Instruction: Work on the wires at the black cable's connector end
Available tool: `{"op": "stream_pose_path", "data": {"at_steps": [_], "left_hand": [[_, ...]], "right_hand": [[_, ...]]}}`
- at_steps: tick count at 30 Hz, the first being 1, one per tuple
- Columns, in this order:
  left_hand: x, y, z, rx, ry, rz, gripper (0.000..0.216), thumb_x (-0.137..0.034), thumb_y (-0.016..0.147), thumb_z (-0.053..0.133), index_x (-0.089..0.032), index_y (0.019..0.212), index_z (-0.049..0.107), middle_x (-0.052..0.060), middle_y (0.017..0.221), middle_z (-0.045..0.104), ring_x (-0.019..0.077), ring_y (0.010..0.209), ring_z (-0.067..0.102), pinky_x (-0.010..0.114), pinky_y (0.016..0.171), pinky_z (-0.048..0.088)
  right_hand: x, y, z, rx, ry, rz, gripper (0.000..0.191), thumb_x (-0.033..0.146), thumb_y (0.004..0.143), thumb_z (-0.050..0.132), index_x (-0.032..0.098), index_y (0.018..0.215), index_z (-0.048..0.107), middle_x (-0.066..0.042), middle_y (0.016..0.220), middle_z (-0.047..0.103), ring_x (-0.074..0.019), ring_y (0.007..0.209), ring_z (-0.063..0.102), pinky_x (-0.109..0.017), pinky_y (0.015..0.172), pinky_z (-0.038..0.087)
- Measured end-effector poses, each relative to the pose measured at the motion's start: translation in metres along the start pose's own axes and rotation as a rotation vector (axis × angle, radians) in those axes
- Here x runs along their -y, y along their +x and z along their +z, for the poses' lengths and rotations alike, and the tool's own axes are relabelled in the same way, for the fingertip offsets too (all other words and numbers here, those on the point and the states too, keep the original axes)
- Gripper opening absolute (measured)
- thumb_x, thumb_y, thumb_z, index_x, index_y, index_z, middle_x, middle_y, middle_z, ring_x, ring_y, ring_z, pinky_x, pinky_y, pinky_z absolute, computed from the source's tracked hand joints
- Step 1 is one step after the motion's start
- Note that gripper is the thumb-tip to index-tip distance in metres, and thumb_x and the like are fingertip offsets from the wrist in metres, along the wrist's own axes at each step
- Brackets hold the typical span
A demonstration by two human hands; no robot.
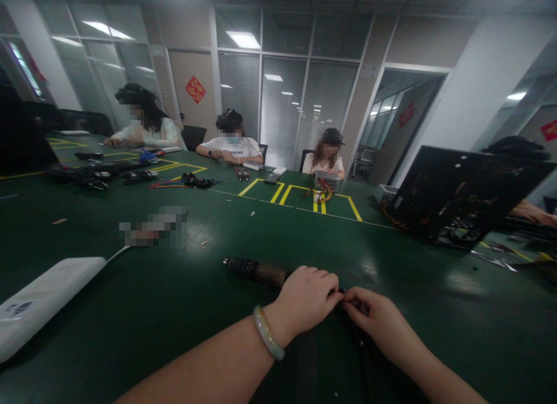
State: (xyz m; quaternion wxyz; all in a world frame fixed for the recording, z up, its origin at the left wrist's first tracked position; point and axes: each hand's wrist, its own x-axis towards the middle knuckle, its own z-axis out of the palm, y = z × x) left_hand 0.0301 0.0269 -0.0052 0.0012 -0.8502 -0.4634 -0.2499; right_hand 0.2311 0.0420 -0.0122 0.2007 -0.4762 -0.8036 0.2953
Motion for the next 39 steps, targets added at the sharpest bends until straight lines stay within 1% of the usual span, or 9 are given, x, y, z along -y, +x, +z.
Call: {"op": "stream_pose_path", "data": {"at_steps": [3,8,13,18,22,29,32,35,39], "left_hand": [[0.0000,-0.0007,-0.0021,0.015,-0.014,0.012,0.022,-0.042,0.090,0.059,-0.020,0.087,0.058,0.001,0.086,0.064,0.0204,0.085,0.060,0.034,0.076,0.041],[0.0016,-0.0012,-0.0017,0.045,0.011,0.029,0.009,-0.029,0.088,0.060,-0.021,0.089,0.058,0.000,0.091,0.065,0.0196,0.089,0.059,0.034,0.079,0.041],[0.0028,-0.0008,0.0002,0.035,-0.007,0.044,0.005,-0.026,0.088,0.059,-0.021,0.089,0.058,-0.001,0.092,0.065,0.0188,0.089,0.059,0.033,0.080,0.041],[0.0032,-0.0010,0.0023,0.017,-0.046,0.009,0.013,-0.028,0.086,0.063,-0.021,0.094,0.057,-0.001,0.093,0.064,0.0193,0.089,0.060,0.034,0.080,0.043],[0.0038,-0.0008,0.0029,0.022,-0.053,-0.003,0.014,-0.030,0.087,0.063,-0.019,0.091,0.056,0.000,0.091,0.063,0.0191,0.087,0.060,0.034,0.080,0.043],[0.0037,-0.0013,0.0009,0.025,-0.057,0.060,0.004,-0.019,0.087,0.059,-0.020,0.090,0.058,0.000,0.095,0.065,0.0191,0.090,0.060,0.034,0.081,0.041],[0.0034,-0.0013,0.0010,0.017,-0.067,0.036,0.011,-0.021,0.085,0.061,-0.021,0.095,0.057,0.000,0.098,0.064,0.0192,0.091,0.060,0.034,0.081,0.042],[0.0034,-0.0011,0.0020,0.017,-0.067,0.005,0.014,-0.027,0.084,0.064,-0.020,0.094,0.057,0.001,0.096,0.063,0.0197,0.089,0.060,0.034,0.080,0.043],[0.0029,-0.0010,0.0018,0.027,-0.044,0.036,0.007,-0.024,0.087,0.061,-0.020,0.091,0.057,0.000,0.094,0.063,0.0197,0.090,0.060,0.034,0.080,0.042]], "right_hand": [[-0.0028,0.0012,0.0015,0.005,0.011,0.007,0.015,0.030,0.090,0.053,0.023,0.088,0.067,0.002,0.075,0.066,-0.0164,0.069,0.061,-0.023,0.061,0.041],[-0.0051,0.0028,0.0027,0.017,0.044,0.015,0.016,0.031,0.091,0.053,0.022,0.091,0.066,0.001,0.077,0.067,-0.0165,0.070,0.062,-0.023,0.062,0.043],[-0.0073,0.0025,0.0028,0.018,0.047,-0.002,0.015,0.031,0.090,0.054,0.023,0.091,0.067,0.002,0.075,0.066,-0.0162,0.069,0.060,-0.023,0.060,0.042],[-0.0053,0.0017,0.0020,0.023,0.067,0.018,0.016,0.032,0.091,0.054,0.023,0.092,0.067,0.002,0.077,0.066,-0.0162,0.070,0.061,-0.022,0.061,0.042],[-0.0026,0.0014,0.0017,0.022,0.094,0.032,0.016,0.033,0.091,0.054,0.022,0.090,0.066,0.002,0.075,0.065,-0.0156,0.068,0.059,-0.022,0.059,0.041],[-0.0051,0.0023,0.0017,0.025,0.066,0.023,0.015,0.031,0.091,0.055,0.023,0.089,0.067,0.003,0.073,0.063,-0.0149,0.067,0.056,-0.022,0.059,0.039],[-0.0062,0.0023,0.0020,0.020,0.061,0.029,0.015,0.032,0.091,0.055,0.023,0.089,0.067,0.003,0.072,0.062,-0.0149,0.066,0.056,-0.021,0.057,0.039],[-0.0046,0.0018,0.0018,0.014,0.071,0.029,0.015,0.032,0.091,0.055,0.023,0.088,0.066,0.003,0.073,0.062,-0.0147,0.066,0.056,-0.021,0.058,0.039],[-0.0011,0.0016,0.0012,0.016,0.065,0.035,0.015,0.031,0.091,0.054,0.022,0.088,0.066,0.003,0.072,0.063,-0.0147,0.066,0.056,-0.021,0.058,0.039]]}}
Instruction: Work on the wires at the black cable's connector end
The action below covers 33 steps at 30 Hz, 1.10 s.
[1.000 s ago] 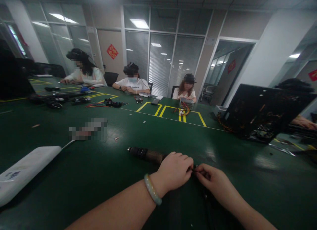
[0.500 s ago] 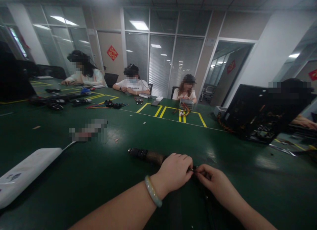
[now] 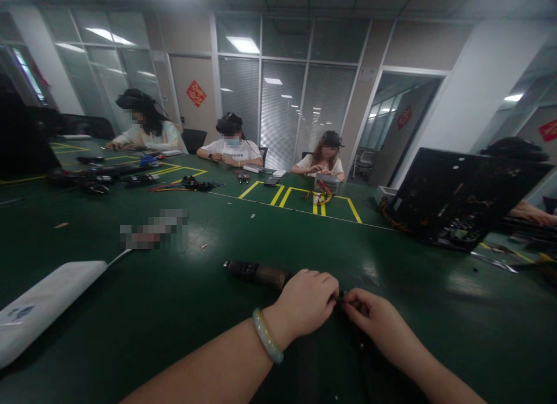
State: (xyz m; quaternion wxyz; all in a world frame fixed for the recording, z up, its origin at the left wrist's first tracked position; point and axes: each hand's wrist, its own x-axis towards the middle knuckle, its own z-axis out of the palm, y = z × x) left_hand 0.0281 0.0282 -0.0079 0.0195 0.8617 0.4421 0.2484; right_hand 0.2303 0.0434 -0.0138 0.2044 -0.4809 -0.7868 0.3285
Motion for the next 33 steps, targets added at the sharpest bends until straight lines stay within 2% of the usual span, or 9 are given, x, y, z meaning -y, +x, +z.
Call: {"op": "stream_pose_path", "data": {"at_steps": [6,13,22,29,33], "left_hand": [[-0.0012,-0.0004,-0.0034,0.025,0.028,0.036,0.003,-0.020,0.088,0.058,-0.021,0.091,0.058,0.000,0.095,0.064,0.0191,0.090,0.060,0.033,0.080,0.041],[0.0006,0.0005,0.0000,0.005,-0.010,-0.023,0.015,-0.030,0.086,0.064,-0.020,0.094,0.057,0.000,0.096,0.063,0.0190,0.090,0.060,0.034,0.081,0.043],[-0.0006,0.0002,-0.0026,0.020,0.008,0.014,0.004,-0.022,0.088,0.059,-0.020,0.092,0.059,0.000,0.094,0.065,0.0192,0.091,0.060,0.034,0.082,0.042],[-0.0007,0.0004,0.0000,-0.001,-0.019,-0.037,0.017,-0.029,0.085,0.065,-0.020,0.096,0.058,0.001,0.096,0.064,0.0201,0.091,0.060,0.034,0.082,0.044],[-0.0005,0.0006,-0.0009,0.011,-0.020,-0.042,0.015,-0.030,0.086,0.065,-0.019,0.093,0.058,0.002,0.094,0.063,0.0202,0.089,0.060,0.034,0.081,0.044]], "right_hand": [[-0.0003,-0.0003,0.0008,-0.006,0.012,-0.010,0.016,0.032,0.091,0.054,0.022,0.087,0.067,0.002,0.073,0.064,-0.0150,0.066,0.057,-0.022,0.059,0.040],[-0.0032,0.0006,0.0008,-0.009,0.029,0.013,0.018,0.034,0.091,0.053,0.021,0.086,0.065,0.002,0.071,0.062,-0.0154,0.065,0.056,-0.022,0.057,0.039],[-0.0012,0.0011,0.0000,0.003,0.006,0.028,0.019,0.034,0.091,0.053,0.022,0.087,0.066,0.002,0.073,0.063,-0.0161,0.067,0.057,-0.022,0.058,0.039],[-0.0026,0.0002,0.0003,0.006,0.037,0.009,0.019,0.035,0.091,0.052,0.021,0.086,0.064,0.002,0.072,0.063,-0.0158,0.067,0.058,-0.022,0.059,0.040],[-0.0019,-0.0004,-0.0007,0.008,0.024,0.010,0.020,0.035,0.091,0.052,0.021,0.087,0.064,0.001,0.074,0.064,-0.0162,0.069,0.059,-0.023,0.060,0.041]]}}
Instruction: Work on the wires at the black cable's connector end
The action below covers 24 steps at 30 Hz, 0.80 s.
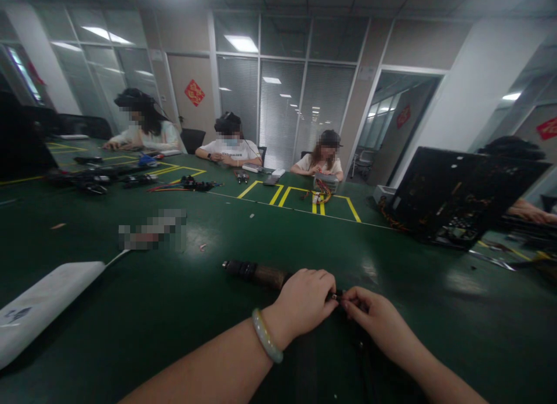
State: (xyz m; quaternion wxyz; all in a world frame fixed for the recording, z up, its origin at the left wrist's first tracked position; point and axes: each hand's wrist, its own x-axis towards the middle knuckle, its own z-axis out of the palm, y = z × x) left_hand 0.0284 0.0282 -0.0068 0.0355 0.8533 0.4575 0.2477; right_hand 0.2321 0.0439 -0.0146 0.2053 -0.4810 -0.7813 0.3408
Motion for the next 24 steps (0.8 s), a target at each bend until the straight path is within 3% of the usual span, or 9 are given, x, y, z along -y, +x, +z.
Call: {"op": "stream_pose_path", "data": {"at_steps": [11,24], "left_hand": [[0.0001,0.0000,-0.0010,0.018,0.035,0.064,0.003,-0.021,0.089,0.060,-0.021,0.092,0.060,-0.001,0.096,0.066,0.0189,0.093,0.060,0.034,0.081,0.041],[-0.0004,0.0000,-0.0003,0.005,0.043,0.037,0.010,-0.028,0.087,0.063,-0.021,0.093,0.060,-0.001,0.095,0.065,0.0183,0.092,0.060,0.034,0.080,0.042]], "right_hand": [[-0.0007,0.0007,0.0007,0.016,-0.022,0.004,0.019,0.035,0.091,0.053,0.022,0.091,0.066,0.001,0.075,0.065,-0.0164,0.068,0.059,-0.023,0.059,0.041],[0.0027,0.0012,0.0018,0.018,-0.024,0.001,0.019,0.035,0.090,0.054,0.022,0.089,0.067,0.001,0.076,0.067,-0.0174,0.071,0.061,-0.024,0.060,0.041]]}}
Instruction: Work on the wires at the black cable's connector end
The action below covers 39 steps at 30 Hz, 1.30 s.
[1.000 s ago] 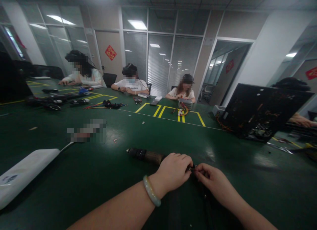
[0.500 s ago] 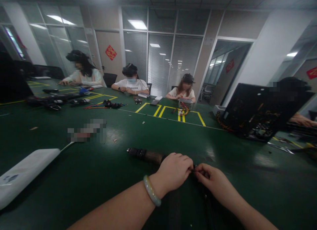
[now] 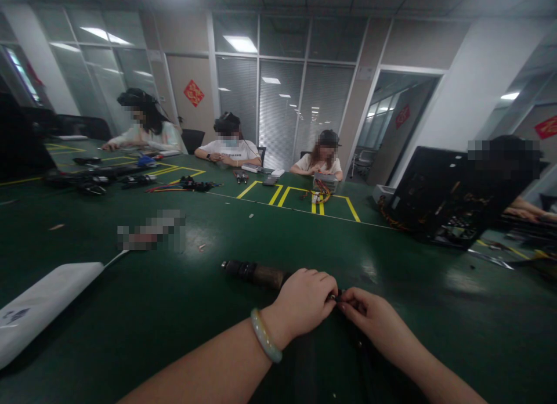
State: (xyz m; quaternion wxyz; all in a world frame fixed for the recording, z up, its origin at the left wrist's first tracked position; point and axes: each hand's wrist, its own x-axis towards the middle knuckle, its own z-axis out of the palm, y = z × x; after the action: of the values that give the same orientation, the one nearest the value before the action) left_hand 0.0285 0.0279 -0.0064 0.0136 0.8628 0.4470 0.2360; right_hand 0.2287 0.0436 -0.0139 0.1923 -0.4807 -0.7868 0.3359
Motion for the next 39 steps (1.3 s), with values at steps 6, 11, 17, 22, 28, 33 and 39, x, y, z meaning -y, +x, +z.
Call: {"op": "stream_pose_path", "data": {"at_steps": [6,11,17,22,28,33,39], "left_hand": [[-0.0013,0.0002,-0.0050,0.036,0.031,0.047,0.003,-0.025,0.089,0.061,-0.022,0.091,0.062,-0.002,0.095,0.066,0.0173,0.092,0.060,0.033,0.079,0.041],[-0.0008,0.0001,-0.0032,0.018,0.029,0.045,0.003,-0.024,0.089,0.061,-0.022,0.091,0.063,-0.002,0.095,0.066,0.0173,0.092,0.060,0.033,0.080,0.041],[0.0005,-0.0007,-0.0005,-0.012,-0.022,0.027,0.007,-0.024,0.088,0.062,-0.022,0.094,0.059,-0.002,0.095,0.065,0.0185,0.092,0.060,0.033,0.082,0.042],[0.0000,-0.0008,0.0001,-0.018,-0.040,-0.027,0.014,-0.023,0.085,0.062,-0.020,0.097,0.056,0.000,0.095,0.063,0.0193,0.089,0.060,0.033,0.081,0.045],[0.0000,-0.0006,0.0002,-0.008,-0.015,-0.002,0.006,-0.022,0.086,0.060,-0.019,0.089,0.055,0.001,0.091,0.063,0.0196,0.087,0.059,0.033,0.079,0.044],[-0.0001,-0.0004,-0.0003,0.004,-0.015,0.029,0.003,-0.019,0.087,0.058,-0.020,0.090,0.056,0.001,0.093,0.063,0.0191,0.089,0.059,0.033,0.081,0.043],[0.0008,-0.0002,0.0010,-0.008,-0.043,-0.010,0.013,-0.027,0.085,0.065,-0.020,0.092,0.056,0.000,0.093,0.063,0.0196,0.088,0.059,0.034,0.081,0.044]], "right_hand": [[0.0055,-0.0013,-0.0022,-0.004,-0.023,-0.032,0.022,0.036,0.091,0.053,0.023,0.088,0.070,0.000,0.079,0.070,-0.0196,0.074,0.063,-0.025,0.064,0.043],[0.0059,-0.0017,-0.0026,-0.012,-0.045,-0.040,0.020,0.035,0.091,0.054,0.026,0.090,0.072,0.000,0.086,0.072,-0.0218,0.081,0.065,-0.027,0.069,0.045],[0.0019,-0.0002,0.0006,-0.015,-0.066,-0.022,0.020,0.033,0.092,0.053,0.025,0.087,0.071,0.002,0.079,0.070,-0.0186,0.073,0.063,-0.025,0.063,0.041],[0.0034,-0.0013,-0.0013,-0.017,-0.087,-0.004,0.021,0.035,0.093,0.052,0.025,0.086,0.070,0.002,0.077,0.068,-0.0176,0.069,0.061,-0.024,0.060,0.040],[0.0036,-0.0016,-0.0018,-0.007,-0.084,-0.010,0.022,0.035,0.093,0.052,0.024,0.088,0.070,0.001,0.078,0.069,-0.0179,0.070,0.062,-0.025,0.060,0.040],[0.0050,-0.0025,-0.0027,-0.003,-0.087,-0.023,0.021,0.033,0.093,0.052,0.023,0.087,0.070,0.001,0.080,0.070,-0.0179,0.073,0.063,-0.025,0.062,0.041],[0.0024,-0.0017,-0.0021,-0.007,-0.093,-0.027,0.020,0.033,0.093,0.052,0.024,0.088,0.069,0.002,0.080,0.069,-0.0179,0.073,0.063,-0.024,0.062,0.041]]}}
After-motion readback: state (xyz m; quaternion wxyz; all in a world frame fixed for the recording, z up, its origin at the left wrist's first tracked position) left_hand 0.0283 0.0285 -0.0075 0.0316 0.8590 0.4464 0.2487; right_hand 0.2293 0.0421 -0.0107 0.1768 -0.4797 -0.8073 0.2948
